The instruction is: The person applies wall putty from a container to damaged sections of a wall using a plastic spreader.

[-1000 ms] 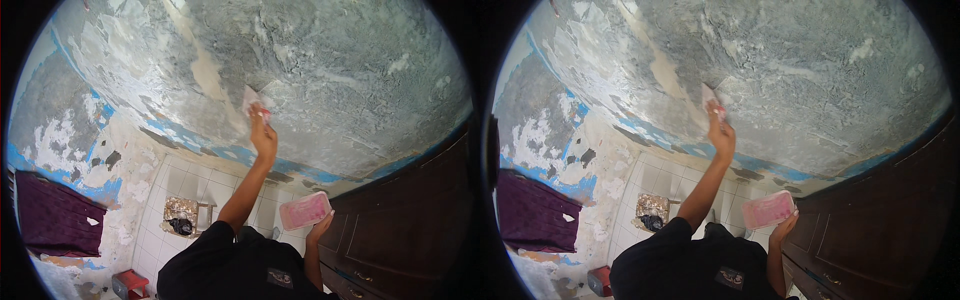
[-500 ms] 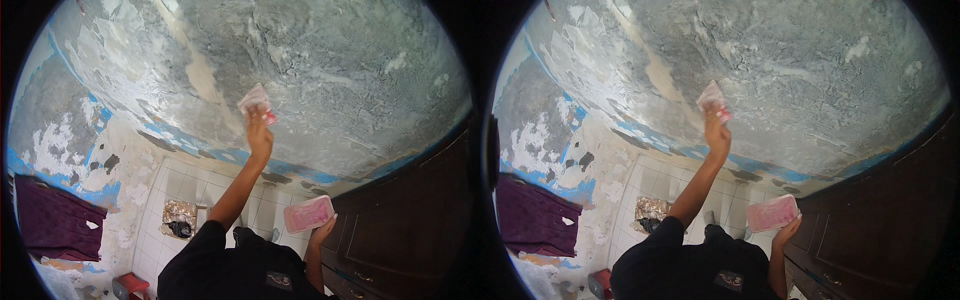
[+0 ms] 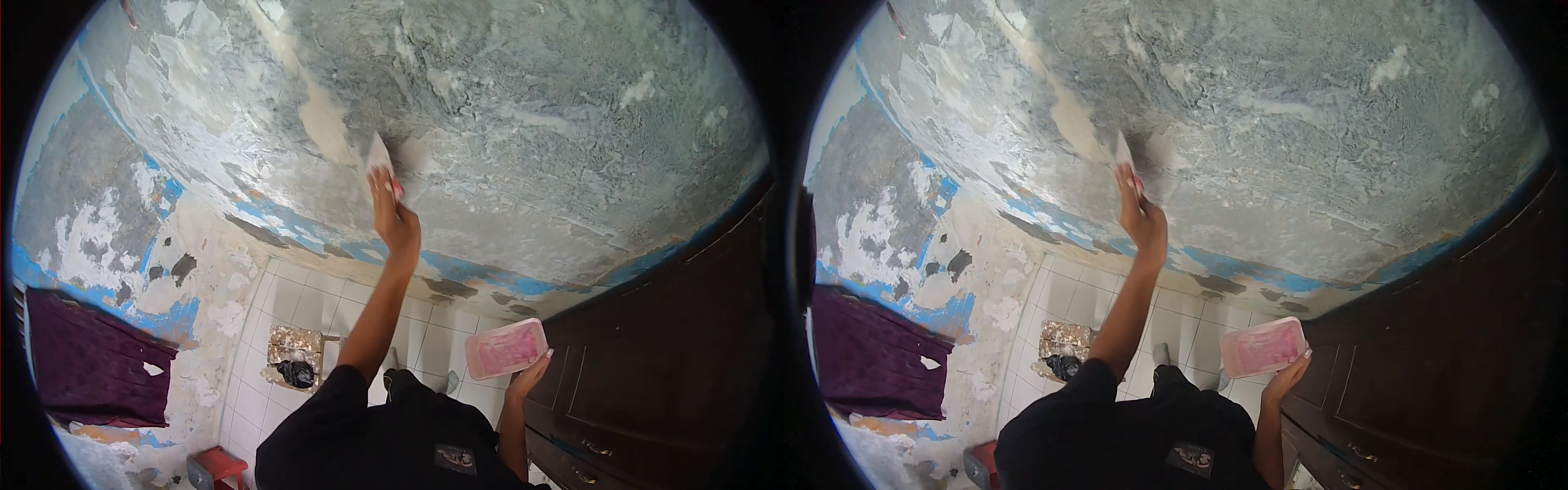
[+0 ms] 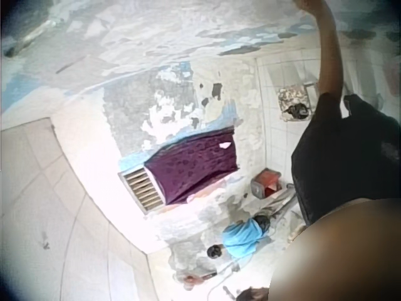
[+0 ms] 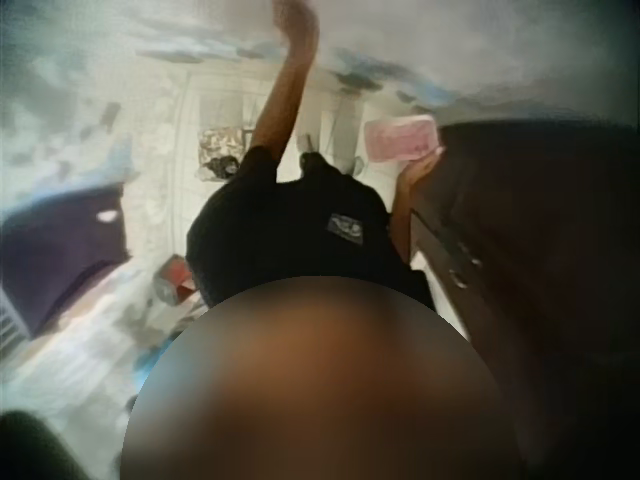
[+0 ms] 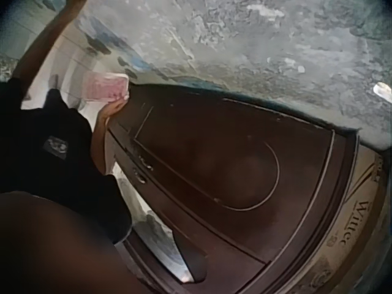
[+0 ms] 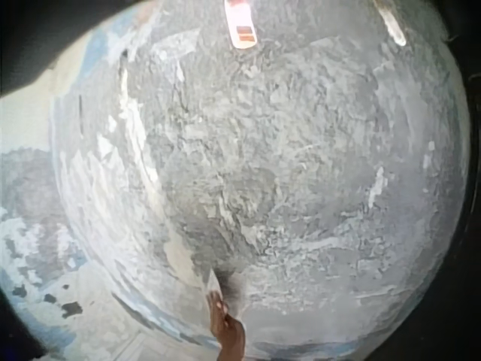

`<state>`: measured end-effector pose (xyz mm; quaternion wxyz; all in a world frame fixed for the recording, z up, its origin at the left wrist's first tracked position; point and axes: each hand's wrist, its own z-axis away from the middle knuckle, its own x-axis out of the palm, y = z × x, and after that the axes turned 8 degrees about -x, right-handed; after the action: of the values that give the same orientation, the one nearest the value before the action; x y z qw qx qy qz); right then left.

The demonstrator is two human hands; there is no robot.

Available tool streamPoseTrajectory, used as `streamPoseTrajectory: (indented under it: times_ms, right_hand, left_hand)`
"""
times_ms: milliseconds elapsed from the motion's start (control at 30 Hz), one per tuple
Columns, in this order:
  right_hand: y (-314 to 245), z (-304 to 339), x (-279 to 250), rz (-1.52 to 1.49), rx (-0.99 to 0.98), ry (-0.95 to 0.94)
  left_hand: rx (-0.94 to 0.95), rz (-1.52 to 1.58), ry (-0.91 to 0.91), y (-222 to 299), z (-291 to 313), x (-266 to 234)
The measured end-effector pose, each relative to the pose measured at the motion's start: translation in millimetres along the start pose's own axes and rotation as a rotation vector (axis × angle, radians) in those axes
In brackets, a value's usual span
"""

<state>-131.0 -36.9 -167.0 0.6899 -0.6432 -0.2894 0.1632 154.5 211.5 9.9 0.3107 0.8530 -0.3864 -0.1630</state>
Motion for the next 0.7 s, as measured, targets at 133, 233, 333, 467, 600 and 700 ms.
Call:
streamPoseTrajectory:
  times_ms: [133, 233, 333, 467, 600, 700]
  right_hand:
    - [10.5, 0.6, -14.4, 0.019, 0.04, -0.004]
    - [14.1, 0.4, -14.9, -0.056, 0.083, -0.002]
    - [4.2, 0.1, -9.1, -0.023, 0.075, 0.011]
    - [2.6, -5.4, -11.1, -0.017, 0.026, -0.019]
    - [1.6, -11.7, -8.4, -0.004, -0.001, 0.082]
    - [1.0, -13.5, -9.4, -0.053, 0.041, 0.058]
  left_hand:
    - [0.134, -0.115, -0.033, 5.3, -1.3, 25.3]
    - [0.208, -0.128, -0.23, 5.6, 61.6, 40.1]
    - [0.142, -0.084, -0.476, 24.6, 99.8, 34.0]
    - [0.193, 0.048, -0.297, 7.4, 81.6, 24.6]
    - [0.055, -0.185, -0.037, -20.1, 63.0, 56.0]
    - [0.096, -0.322, -0.145, -28.6, 96.0, 76.8]
